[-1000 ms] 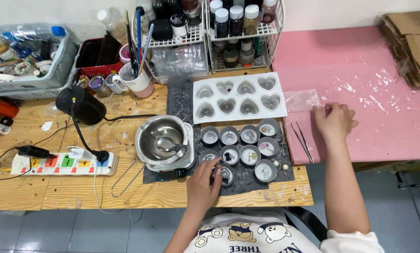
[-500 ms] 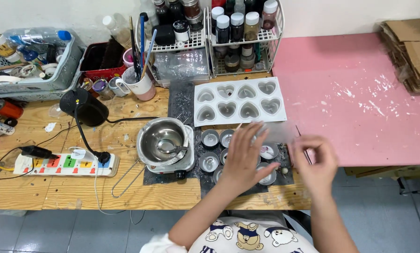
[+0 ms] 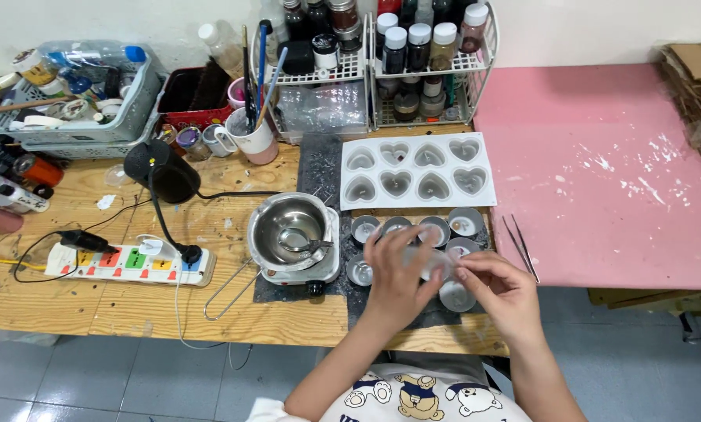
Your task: Placing candle wicks and metal tabs into small containers using tweezers.
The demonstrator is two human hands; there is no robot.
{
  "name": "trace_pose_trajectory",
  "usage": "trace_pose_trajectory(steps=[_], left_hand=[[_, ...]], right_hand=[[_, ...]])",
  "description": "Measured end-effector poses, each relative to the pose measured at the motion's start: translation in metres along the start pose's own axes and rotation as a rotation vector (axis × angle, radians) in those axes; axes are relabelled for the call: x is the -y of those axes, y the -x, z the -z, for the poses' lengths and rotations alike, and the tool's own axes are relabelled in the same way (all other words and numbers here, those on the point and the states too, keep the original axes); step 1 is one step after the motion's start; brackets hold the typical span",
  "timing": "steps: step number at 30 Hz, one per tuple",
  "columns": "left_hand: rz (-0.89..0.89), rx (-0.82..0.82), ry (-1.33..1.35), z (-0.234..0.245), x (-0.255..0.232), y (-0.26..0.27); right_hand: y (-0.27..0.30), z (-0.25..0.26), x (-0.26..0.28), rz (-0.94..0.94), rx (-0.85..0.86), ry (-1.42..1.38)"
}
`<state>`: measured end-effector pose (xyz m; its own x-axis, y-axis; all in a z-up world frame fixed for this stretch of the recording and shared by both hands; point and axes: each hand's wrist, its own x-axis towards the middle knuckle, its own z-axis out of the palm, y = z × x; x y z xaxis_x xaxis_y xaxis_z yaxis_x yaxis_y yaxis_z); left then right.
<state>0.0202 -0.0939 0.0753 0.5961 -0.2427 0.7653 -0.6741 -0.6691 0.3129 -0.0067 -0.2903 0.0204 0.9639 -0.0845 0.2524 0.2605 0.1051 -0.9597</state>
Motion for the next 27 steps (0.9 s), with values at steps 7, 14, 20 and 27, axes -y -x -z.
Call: trace_pose_trajectory(steps=[7,14,20,27], left_hand=[[0.379,0.2,0.504,0.006,0.003,0.02],[0.345,0.071,0.35,0.019,-0.003,0.011],[0.393,0.123,0.354,0.015,0.001,0.022],[0.395,0.205,0.36,0.004,0.003,0.029]], right_hand=[[0.007,-0.048,0.02,0.241,-0.144,0.329],[0.006,-0.051,0.016,0.234,-0.078,0.435],[0.013,-0.044,0.0,0.207,-0.227,0.163],[0.008,-0.054,0.008,0.194,-0.111,0.328]])
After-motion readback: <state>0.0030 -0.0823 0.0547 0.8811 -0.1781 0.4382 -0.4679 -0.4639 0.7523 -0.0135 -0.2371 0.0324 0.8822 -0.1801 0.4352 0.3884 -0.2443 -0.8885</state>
